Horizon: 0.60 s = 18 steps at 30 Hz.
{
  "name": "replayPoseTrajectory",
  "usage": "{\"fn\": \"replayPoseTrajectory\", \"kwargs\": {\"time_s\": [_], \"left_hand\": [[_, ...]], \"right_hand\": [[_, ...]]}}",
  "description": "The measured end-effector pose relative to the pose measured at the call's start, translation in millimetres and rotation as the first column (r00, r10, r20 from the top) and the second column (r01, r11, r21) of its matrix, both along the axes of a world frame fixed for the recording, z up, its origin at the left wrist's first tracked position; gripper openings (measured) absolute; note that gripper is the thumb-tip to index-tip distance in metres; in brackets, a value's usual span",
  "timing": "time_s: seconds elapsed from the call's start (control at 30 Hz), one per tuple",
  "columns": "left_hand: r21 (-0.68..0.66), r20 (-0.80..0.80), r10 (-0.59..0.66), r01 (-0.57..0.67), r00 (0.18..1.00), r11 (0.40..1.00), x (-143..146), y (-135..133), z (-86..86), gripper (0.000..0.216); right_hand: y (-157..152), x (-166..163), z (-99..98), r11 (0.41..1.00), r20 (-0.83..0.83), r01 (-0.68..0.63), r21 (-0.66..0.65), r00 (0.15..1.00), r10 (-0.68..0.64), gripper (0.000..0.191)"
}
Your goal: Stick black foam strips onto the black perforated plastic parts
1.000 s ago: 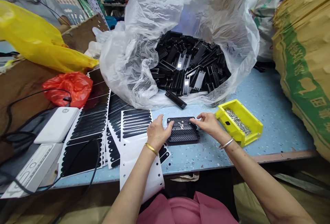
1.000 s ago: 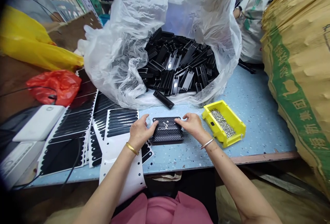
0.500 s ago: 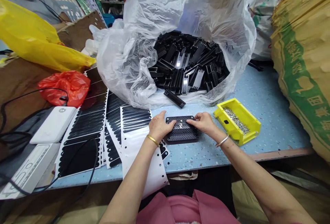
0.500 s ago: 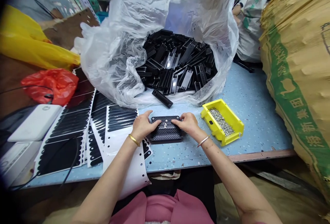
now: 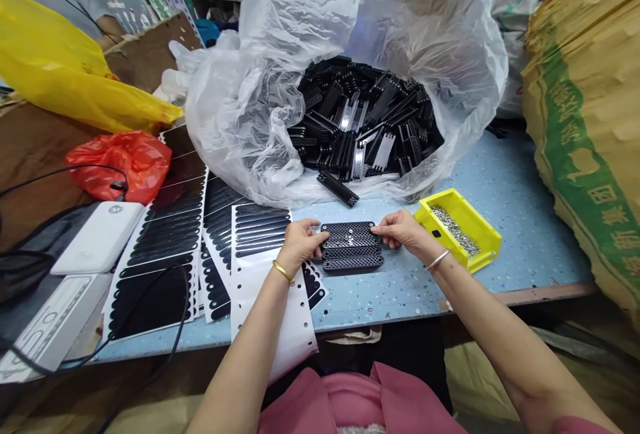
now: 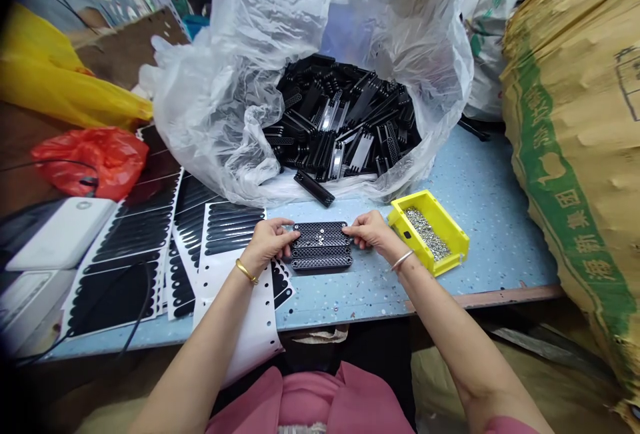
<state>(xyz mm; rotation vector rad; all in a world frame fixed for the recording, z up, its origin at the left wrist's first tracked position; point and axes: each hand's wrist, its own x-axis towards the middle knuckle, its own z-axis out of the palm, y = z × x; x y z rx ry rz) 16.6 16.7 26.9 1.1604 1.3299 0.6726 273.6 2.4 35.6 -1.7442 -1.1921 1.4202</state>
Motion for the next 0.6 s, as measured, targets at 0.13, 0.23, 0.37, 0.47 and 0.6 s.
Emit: {"fn": "replayPoseTrajectory", "kwargs": {"time_s": [0.13, 0.23, 0.37, 0.47, 0.6], "left_hand": [[-0.032, 0.069, 0.012, -0.010, 0.998, 0.999, -2, 1, -0.6, 0.046], [-0.047, 0.097, 0.013, -0.009, 0.995, 0.999, -4, 2, -4.4, 0.044], [-0.040, 0.133, -0.012, 0.018, 0.991, 0.999, -7, 3, -11.8, 0.042], [-0.040, 0.144, -0.034, 0.040, 0.989, 0.998, -8, 5, -14.5, 0.040], [-0.068, 0.132, -0.031, 0.040, 0.991, 0.997, -7, 6, -10.4, 0.037]], "right_hand": [[1, 2, 1.7, 1.000, -0.001, -0.009, -0.019, 1.000, 0.009, 0.041], [0, 2, -1.7, 0.999, 0.003, -0.032, 0.002, 0.999, 0.032, 0.040], [-4, -3, -11.0, 0.990, 0.107, -0.066, 0.126, 0.993, 0.053, 0.038], [-7, -7, -14.9, 0.973, 0.182, -0.057, 0.226, 0.983, 0.016, 0.038], [-11, -8, -13.3, 0.982, 0.149, -0.019, 0.188, 0.989, -0.010, 0.037]]}}
